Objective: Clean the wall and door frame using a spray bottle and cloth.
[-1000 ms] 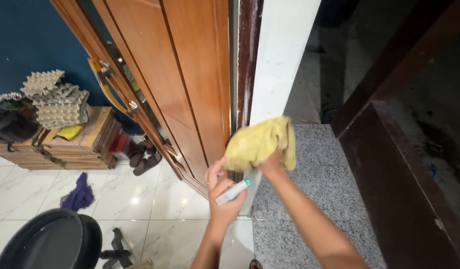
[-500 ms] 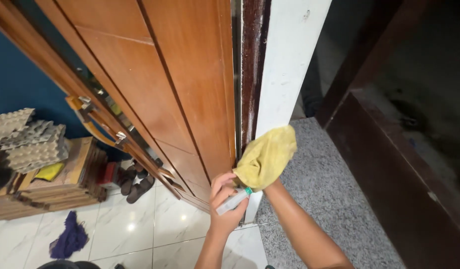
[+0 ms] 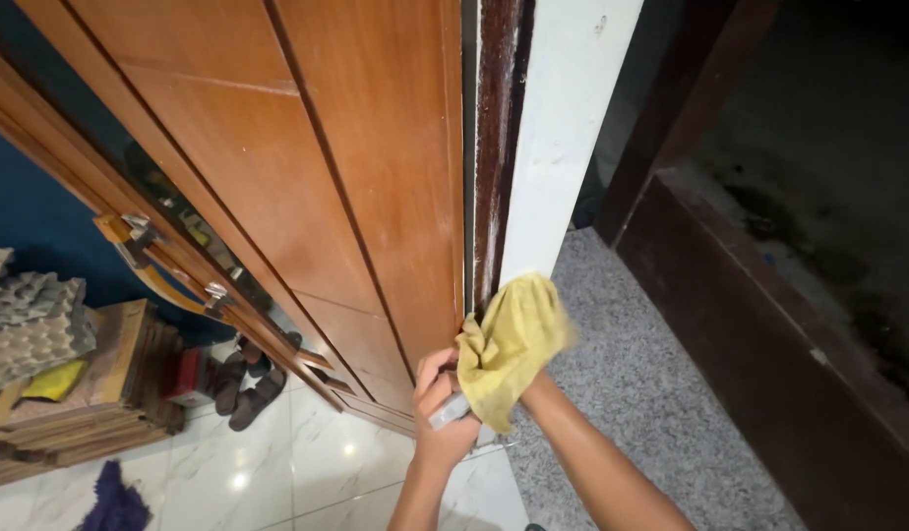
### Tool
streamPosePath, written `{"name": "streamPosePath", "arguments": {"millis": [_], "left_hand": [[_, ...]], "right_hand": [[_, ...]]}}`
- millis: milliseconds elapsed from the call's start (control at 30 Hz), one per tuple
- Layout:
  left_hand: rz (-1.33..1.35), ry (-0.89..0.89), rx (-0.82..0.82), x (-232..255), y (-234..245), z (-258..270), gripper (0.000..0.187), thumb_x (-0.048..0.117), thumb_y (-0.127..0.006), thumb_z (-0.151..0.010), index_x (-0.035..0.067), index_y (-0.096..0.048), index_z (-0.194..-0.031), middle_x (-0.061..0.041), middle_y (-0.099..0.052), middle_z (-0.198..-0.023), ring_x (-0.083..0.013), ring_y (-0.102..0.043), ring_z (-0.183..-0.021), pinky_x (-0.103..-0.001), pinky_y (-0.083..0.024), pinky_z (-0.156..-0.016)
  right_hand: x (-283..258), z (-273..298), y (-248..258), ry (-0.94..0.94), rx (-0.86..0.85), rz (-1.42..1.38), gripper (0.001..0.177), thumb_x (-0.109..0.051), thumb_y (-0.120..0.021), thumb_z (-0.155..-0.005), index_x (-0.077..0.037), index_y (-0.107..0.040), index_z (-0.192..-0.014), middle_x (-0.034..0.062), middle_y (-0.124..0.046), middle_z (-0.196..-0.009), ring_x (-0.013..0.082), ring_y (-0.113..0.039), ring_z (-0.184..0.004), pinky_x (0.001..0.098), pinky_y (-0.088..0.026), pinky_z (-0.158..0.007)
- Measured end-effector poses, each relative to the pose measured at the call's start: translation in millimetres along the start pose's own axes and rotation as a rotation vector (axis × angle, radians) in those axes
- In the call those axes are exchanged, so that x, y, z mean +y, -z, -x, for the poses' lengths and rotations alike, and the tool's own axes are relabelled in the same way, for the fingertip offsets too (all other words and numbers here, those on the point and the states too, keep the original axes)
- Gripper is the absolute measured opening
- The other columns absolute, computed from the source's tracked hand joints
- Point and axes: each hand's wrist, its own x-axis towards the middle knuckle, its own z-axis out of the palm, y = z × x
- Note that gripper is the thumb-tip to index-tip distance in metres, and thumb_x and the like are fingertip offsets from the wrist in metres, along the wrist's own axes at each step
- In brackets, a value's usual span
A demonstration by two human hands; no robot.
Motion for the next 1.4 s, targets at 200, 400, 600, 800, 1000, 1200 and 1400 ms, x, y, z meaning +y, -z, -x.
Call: {"name": "streamPosePath", "arguments": {"millis": [200,400,600,800,1000,1200,1400], "left_hand": [[0.024,-0.014,-0.004,-1,-2,0,0.024,-0.004,-0.081,-0.072,0.002,-0.058,-0.077,-0.015,-0.070,-0.115,-0.0338,-0.066,-0.107,-0.038,-0.052,-0.093],[0.077,0.074,0.051,1,-11,0,0.026,-0.003,-0.080,-0.071,0.000,-0.055,-0.074,-0.013,-0.067,-0.096,-0.0291,-0.066,-0.089,-0.036,-0.053,-0.074],[0.042,0.114,0.027,0,-7,7,0.020,-0.003,-0.082,-0.074,0.001,-0.062,-0.074,-0.011,-0.069,-0.090,-0.0260,-0.067,-0.078,-0.032,-0.052,-0.069],[0.122,0.176,0.007,-1,-13,13,0.022,0.002,-0.082,-0.075,0.001,-0.062,-0.070,-0.010,-0.070,-0.098,-0.0234,-0.066,-0.075,-0.031,-0.051,-0.068],[0.041,0.160,0.030,-6,-12,28,0.024,0.010,-0.083,-0.080,0.000,-0.062,-0.073,-0.011,-0.063,-0.085,-0.0262,-0.061,-0.080,-0.035,-0.049,-0.070],[0.099,0.274,0.017,-10,-8,65,0.027,0.012,-0.084,-0.079,0.001,-0.061,-0.072,-0.012,-0.065,-0.088,-0.0271,-0.065,-0.083,-0.036,-0.050,-0.072],[0.010,0.288,-0.004,-4,29,102,0.015,0.009,-0.082,-0.079,0.000,-0.069,-0.079,-0.011,-0.072,-0.087,-0.0279,-0.066,-0.082,-0.037,-0.051,-0.076]], "right_hand": [[-9,15,15,-0.009,0.024,-0.030,0.058,-0.039,-0.078,-0.070,-0.005,-0.059,-0.114,0.0172,-0.060,-0.109,0.0392,-0.057,-0.105,0.0487,-0.041,-0.094],[3,6,34,0.047,0.022,-0.074,0.056,-0.040,-0.077,-0.070,-0.006,-0.059,-0.111,0.0165,-0.060,-0.106,0.0386,-0.058,-0.102,0.0479,-0.042,-0.091],[0,13,40,0.068,0.027,-0.134,0.054,-0.042,-0.076,-0.071,-0.007,-0.060,-0.109,0.0158,-0.060,-0.103,0.0381,-0.059,-0.099,0.0471,-0.044,-0.088],[1,15,46,0.087,0.040,-0.174,0.052,-0.044,-0.075,-0.071,-0.008,-0.060,-0.106,0.0151,-0.060,-0.100,0.0375,-0.059,-0.096,0.0463,-0.045,-0.085],[-4,17,49,0.143,0.007,-0.245,0.050,-0.045,-0.075,-0.071,-0.010,-0.061,-0.103,0.0144,-0.060,-0.097,0.0370,-0.060,-0.093,0.0455,-0.046,-0.082],[-98,-25,43,0.124,-0.037,-0.309,0.048,-0.047,-0.074,-0.072,-0.011,-0.061,-0.101,0.0137,-0.060,-0.094,0.0364,-0.061,-0.090,0.0446,-0.047,-0.079],[-164,-35,25,0.147,-0.073,-0.400,0.047,-0.049,-0.073,-0.072,-0.012,-0.062,-0.098,0.0130,-0.060,-0.092,0.0359,-0.062,-0.087,0.0438,-0.048,-0.076]]}}
